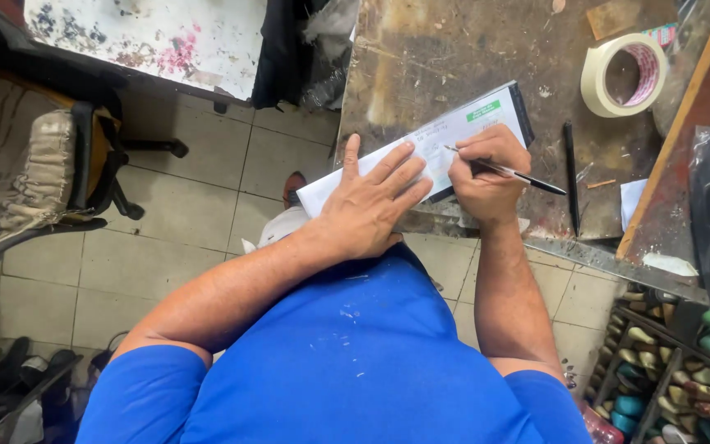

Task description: Writing a receipt and handling shoes for a customer at a service counter

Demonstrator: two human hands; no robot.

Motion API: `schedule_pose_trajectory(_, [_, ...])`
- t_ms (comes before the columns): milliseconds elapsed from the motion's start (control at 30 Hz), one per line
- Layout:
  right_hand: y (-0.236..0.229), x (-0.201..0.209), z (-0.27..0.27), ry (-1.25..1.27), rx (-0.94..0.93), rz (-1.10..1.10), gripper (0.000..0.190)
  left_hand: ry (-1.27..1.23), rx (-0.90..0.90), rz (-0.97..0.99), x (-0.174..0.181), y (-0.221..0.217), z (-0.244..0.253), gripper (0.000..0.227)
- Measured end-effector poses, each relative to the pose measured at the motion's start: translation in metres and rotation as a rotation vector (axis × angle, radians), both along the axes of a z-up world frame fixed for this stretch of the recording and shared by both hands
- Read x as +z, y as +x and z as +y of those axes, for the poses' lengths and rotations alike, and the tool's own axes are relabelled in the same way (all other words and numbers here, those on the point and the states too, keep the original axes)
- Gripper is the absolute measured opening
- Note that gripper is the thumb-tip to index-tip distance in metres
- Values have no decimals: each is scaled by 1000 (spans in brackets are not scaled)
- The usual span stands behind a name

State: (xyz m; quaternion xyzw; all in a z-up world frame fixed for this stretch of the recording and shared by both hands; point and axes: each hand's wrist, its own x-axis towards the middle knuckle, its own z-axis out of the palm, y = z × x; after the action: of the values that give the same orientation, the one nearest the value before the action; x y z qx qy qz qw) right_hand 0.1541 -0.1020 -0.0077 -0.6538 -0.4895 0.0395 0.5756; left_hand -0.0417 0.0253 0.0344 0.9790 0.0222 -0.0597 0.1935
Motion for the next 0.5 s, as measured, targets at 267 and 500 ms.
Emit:
schedule_pose_trajectory(267, [-3, 5, 3, -64, -28, -4, 15, -39, -2, -27, -2, 0, 1, 91])
schedule_pose_trajectory(500, [-3, 5, -1, -76, 1, -4, 14, -54, 3, -16, -1, 0, 2, 90])
